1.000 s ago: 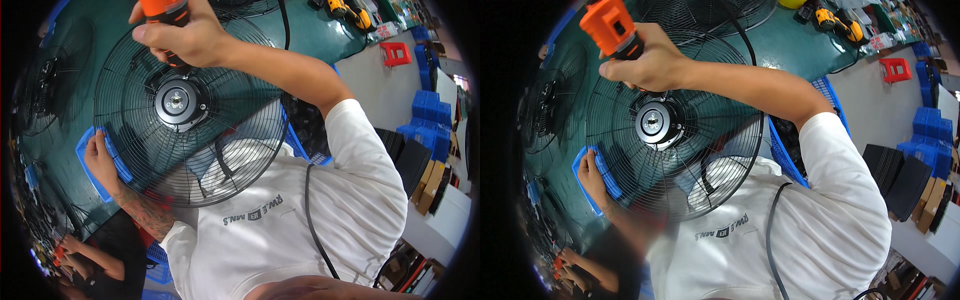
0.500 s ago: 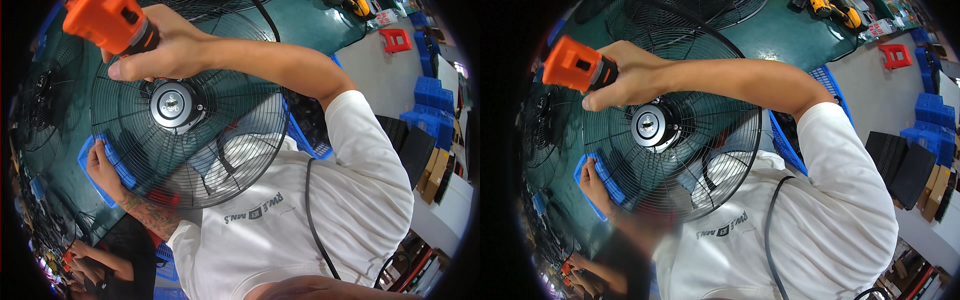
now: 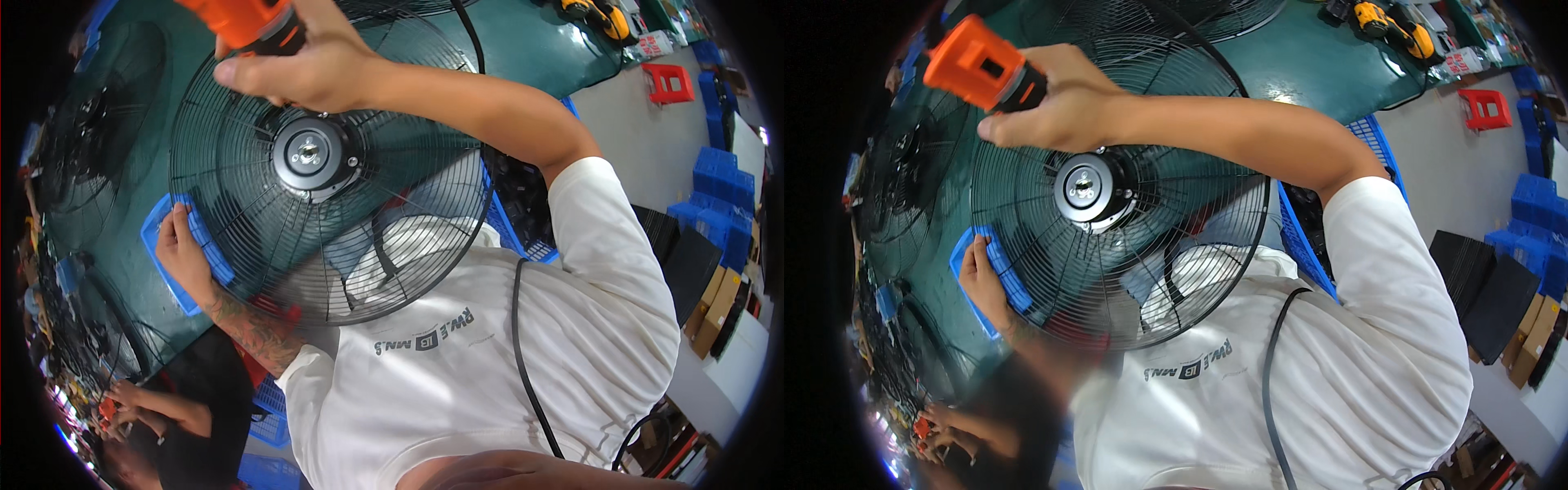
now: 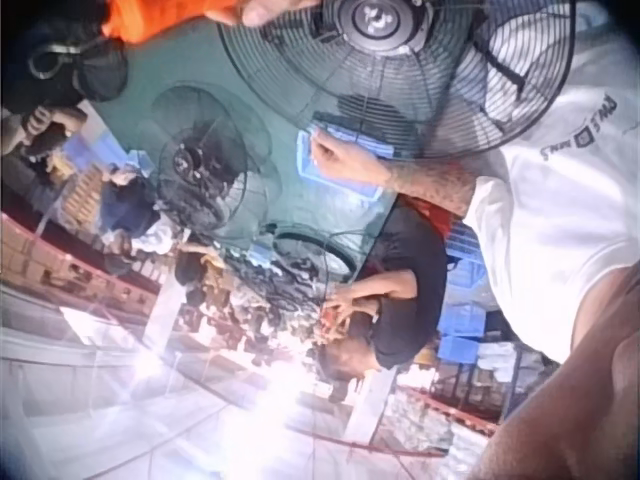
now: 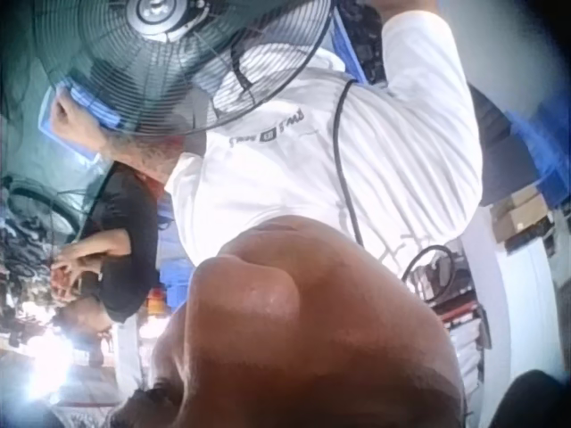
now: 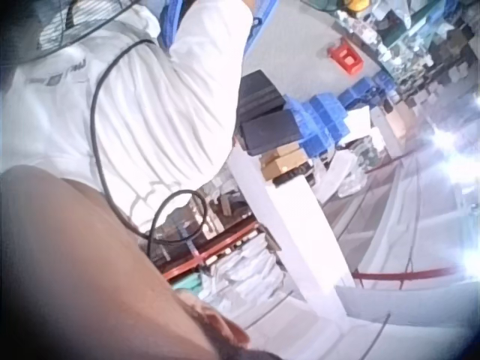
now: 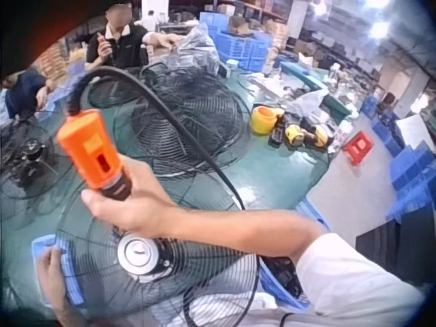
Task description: Assemble industrial fan components including attaching the rear guard to the motor using screws and an electric screwdriver.
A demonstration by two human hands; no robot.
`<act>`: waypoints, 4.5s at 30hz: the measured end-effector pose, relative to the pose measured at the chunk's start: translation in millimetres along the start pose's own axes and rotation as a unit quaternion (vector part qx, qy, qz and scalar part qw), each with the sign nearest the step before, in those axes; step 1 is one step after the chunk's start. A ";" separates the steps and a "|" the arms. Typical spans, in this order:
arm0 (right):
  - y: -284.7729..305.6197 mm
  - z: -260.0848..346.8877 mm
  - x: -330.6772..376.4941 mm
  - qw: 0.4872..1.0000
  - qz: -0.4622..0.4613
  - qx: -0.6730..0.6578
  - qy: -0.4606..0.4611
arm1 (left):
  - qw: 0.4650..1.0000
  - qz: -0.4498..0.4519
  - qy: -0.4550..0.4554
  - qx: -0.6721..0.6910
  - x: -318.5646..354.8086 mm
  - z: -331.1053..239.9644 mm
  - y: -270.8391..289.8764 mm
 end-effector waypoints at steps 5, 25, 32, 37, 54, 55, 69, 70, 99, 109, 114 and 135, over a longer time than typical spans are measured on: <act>-3.5 8.8 -7.5 0.997 0.063 -0.039 -0.010 | 0.997 -0.077 -0.007 -0.013 -3.3 -9.3 27.9; 308.5 -7.0 57.9 0.812 -0.576 -0.091 -0.021 | 0.982 0.174 -0.046 -0.065 -10.1 -24.0 26.1; 330.3 -93.9 122.4 0.808 -0.536 -0.164 -0.185 | 0.892 0.268 0.263 0.252 5.9 -62.6 14.2; 326.9 -90.0 127.8 0.845 -0.457 -0.108 -0.257 | 0.884 0.263 0.245 0.298 33.0 -101.8 46.6; 246.2 -61.8 143.5 0.756 -0.338 0.555 -0.083 | 0.889 -0.061 0.103 0.442 -300.8 -9.9 138.3; 233.4 -55.3 139.4 0.743 -0.289 0.602 -0.047 | 0.901 -0.054 0.080 0.423 -324.0 13.6 143.0; 238.6 -53.9 135.9 0.721 -0.290 0.622 -0.096 | 0.932 -0.192 0.033 0.306 -341.0 18.7 115.6; 237.7 -54.3 135.4 0.722 -0.290 0.621 -0.091 | 0.933 -0.187 0.047 0.303 -339.7 14.3 116.5; 236.8 -47.6 138.5 0.749 -0.298 0.588 -0.065 | 0.785 0.032 -0.501 -0.363 -244.0 -97.0 -164.6; 236.2 -50.1 135.9 0.758 -0.289 0.580 -0.075 | 0.786 -0.009 -0.491 -0.376 -240.6 -56.4 -123.1; 244.2 -50.3 147.1 0.743 -0.299 0.592 -0.086 | 0.796 -0.037 -0.532 -0.285 -229.0 -68.8 -123.9; 455.1 -235.9 570.4 0.450 -0.769 -0.036 -0.453 | 0.770 0.107 -0.390 -0.493 -223.6 -40.9 -47.3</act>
Point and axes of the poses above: each hand's wrist, its own x-axis away from the middle knuckle, its own y-axis out of the back of the hand, z = x × y, the point moved 4 cm from there along -x, towards the middle knuckle, and after that the axes turned 10 degrees about -z, right-handed, at the moved point
